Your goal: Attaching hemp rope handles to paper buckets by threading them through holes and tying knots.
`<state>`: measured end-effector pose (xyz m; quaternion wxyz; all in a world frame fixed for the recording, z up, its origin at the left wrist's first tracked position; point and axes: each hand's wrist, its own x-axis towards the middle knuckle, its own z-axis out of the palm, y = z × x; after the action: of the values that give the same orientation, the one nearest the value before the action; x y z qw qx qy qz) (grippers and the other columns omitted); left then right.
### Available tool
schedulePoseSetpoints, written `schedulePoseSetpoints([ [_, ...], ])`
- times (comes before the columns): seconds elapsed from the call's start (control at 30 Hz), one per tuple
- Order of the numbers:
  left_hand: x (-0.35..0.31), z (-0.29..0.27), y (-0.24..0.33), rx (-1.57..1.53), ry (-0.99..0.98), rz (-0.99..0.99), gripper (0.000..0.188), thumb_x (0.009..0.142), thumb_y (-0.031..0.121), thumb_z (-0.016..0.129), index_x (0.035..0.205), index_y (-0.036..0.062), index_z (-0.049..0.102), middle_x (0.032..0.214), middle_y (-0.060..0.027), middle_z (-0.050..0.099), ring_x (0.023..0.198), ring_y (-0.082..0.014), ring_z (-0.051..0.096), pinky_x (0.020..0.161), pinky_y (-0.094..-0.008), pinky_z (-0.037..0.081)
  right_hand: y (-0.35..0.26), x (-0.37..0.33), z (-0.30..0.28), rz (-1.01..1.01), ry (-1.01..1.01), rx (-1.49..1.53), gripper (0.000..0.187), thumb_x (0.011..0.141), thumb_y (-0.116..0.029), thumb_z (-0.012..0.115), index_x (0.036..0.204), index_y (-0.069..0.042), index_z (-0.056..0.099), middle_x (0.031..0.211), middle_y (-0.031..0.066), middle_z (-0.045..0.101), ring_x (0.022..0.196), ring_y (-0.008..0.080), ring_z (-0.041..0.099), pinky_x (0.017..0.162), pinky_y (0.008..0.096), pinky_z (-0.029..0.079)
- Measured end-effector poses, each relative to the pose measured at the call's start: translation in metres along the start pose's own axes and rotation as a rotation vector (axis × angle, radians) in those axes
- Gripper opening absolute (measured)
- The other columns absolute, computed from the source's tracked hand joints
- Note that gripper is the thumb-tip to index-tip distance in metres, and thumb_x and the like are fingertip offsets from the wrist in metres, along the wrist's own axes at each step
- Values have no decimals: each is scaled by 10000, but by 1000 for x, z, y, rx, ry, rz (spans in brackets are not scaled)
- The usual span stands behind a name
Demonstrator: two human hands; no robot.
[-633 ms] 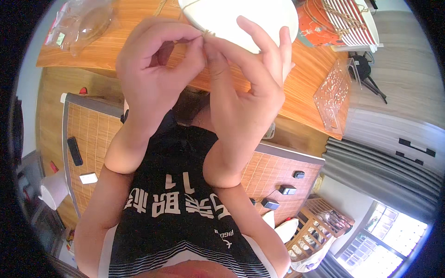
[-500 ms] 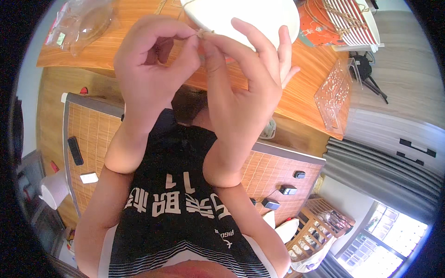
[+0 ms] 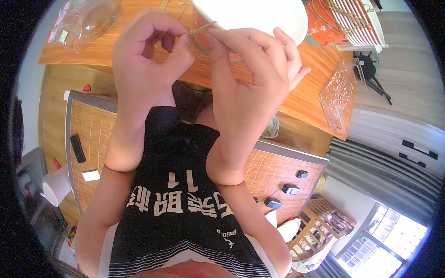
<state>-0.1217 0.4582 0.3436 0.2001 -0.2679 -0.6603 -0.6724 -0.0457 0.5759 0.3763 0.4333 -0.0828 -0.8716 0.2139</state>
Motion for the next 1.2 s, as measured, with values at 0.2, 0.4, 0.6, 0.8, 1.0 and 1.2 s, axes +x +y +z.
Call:
schedulePoseSetpoints([
  [0.2,1,-3,1,-35,-71,1,133,748,26,753,812,55,641,770,-19,616,657,-112,595,613,-245,483,10,2,0,26,3,60,106,783,-109,824,861,-165,779,902,-47,688,1121,228,560,1147,461,282],
  [0.4,-1,-4,3,-101,-111,-28,190,791,-88,705,920,27,627,927,-3,600,789,-81,515,734,-218,429,12,3,-2,-2,8,60,113,775,-90,826,854,-149,771,891,-33,686,1052,205,577,1128,427,323],
  [0.6,0,-3,10,48,-78,-11,243,771,-55,765,979,39,680,885,20,601,736,-76,492,656,-213,415,12,2,-5,-21,-35,94,139,756,-81,831,867,-136,768,933,-21,692,1090,228,592,1133,451,315],
  [0.8,3,-1,7,133,-96,68,305,752,2,827,1028,59,710,841,15,590,692,-77,482,593,-217,394,5,9,-12,-100,42,28,224,745,-26,846,953,-59,770,1015,52,729,1028,228,664,1075,443,441],
  [1.0,1,-5,2,136,-69,86,265,755,-22,823,973,38,685,872,-16,608,702,-89,521,625,-226,441,9,26,-13,-322,-91,-63,243,755,-42,817,983,-119,779,1105,31,715,1111,240,654,1101,492,394],
  [1.2,4,-2,2,142,-48,172,272,736,-37,825,949,38,675,874,-34,613,673,-108,531,625,-234,456,8,49,-12,-568,-263,-75,204,770,-69,783,952,-163,783,1142,7,703,1208,282,610,1122,517,366],
])
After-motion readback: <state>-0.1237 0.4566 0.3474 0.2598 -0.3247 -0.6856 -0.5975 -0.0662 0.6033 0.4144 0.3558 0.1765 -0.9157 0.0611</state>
